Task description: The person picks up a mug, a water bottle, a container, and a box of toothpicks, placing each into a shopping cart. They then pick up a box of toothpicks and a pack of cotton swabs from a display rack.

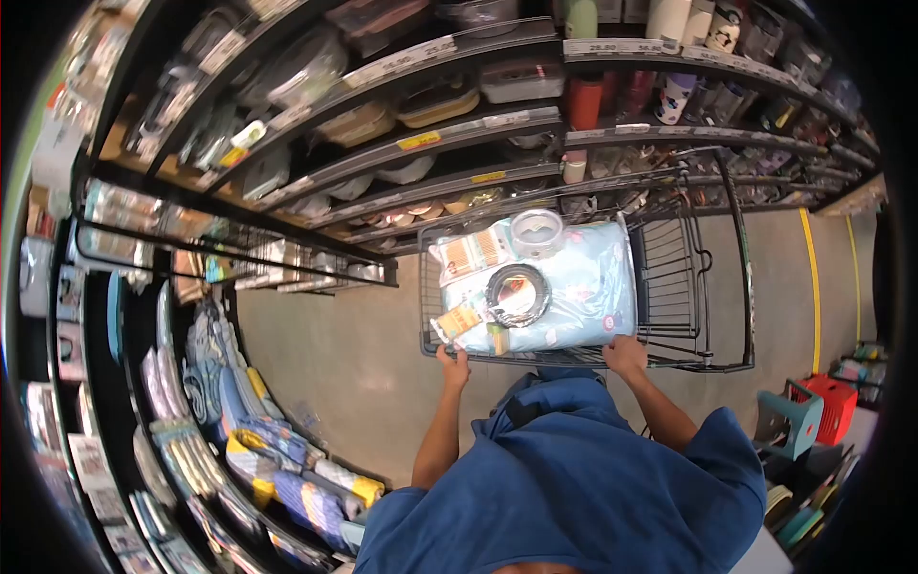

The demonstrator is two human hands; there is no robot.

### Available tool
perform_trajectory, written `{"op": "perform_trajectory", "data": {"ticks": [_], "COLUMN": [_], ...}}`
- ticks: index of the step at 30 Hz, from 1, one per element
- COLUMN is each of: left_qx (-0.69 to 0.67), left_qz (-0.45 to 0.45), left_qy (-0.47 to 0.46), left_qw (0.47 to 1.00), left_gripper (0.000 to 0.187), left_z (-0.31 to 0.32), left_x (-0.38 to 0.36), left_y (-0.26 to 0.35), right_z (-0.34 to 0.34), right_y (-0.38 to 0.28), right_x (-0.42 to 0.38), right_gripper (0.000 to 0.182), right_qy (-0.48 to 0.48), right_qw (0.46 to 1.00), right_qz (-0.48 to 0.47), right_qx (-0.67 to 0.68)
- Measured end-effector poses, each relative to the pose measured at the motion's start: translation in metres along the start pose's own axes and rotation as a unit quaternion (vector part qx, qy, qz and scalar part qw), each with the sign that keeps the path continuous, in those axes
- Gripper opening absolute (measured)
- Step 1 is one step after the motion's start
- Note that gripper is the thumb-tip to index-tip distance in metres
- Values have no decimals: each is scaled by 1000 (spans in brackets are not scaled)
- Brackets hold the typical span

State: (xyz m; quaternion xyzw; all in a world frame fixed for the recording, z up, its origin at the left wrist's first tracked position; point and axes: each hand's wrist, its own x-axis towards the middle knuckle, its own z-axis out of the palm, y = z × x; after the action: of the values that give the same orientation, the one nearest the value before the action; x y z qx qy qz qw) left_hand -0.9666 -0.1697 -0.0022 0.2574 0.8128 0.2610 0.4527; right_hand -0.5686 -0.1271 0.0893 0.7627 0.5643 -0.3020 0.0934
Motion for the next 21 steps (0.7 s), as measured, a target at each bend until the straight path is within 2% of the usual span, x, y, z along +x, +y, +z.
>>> {"op": "perform_trajectory", "data": {"ticks": [1, 6, 11, 14, 16, 21], "left_qx": [-33, -39, -33, -34, -58, -56], "left_qz": [-15, -24, -21, -1, 33, 65], "left_qy": [6, -8, -31, -21, -7, -22], "left_qw": [999, 999, 999, 999, 998, 996], "left_gripper": [64, 63, 59, 60, 64, 67], "left_z": [-4, -27, -45, -53, -56, -70], "left_x": [-1, 19, 17, 18, 19, 35], "left_y": [0, -19, -12, -6, -8, -24], "right_z": [0, 15, 23, 32, 33, 36], "right_y": [-6, -25, -43, -53, -60, -78], "right_x": [-3, -1, 0, -4, -7, -12], "right_gripper": [28, 28, 26, 25, 25, 25], "right_qy": [-7, -24, -17, -8, 34, 33], "right_qw": [1000, 1000, 1000, 999, 999, 998], "right_qz": [-7, 3, 11, 32, 36, 56], "right_qx": [0, 5, -20, -3, 2, -12]}}
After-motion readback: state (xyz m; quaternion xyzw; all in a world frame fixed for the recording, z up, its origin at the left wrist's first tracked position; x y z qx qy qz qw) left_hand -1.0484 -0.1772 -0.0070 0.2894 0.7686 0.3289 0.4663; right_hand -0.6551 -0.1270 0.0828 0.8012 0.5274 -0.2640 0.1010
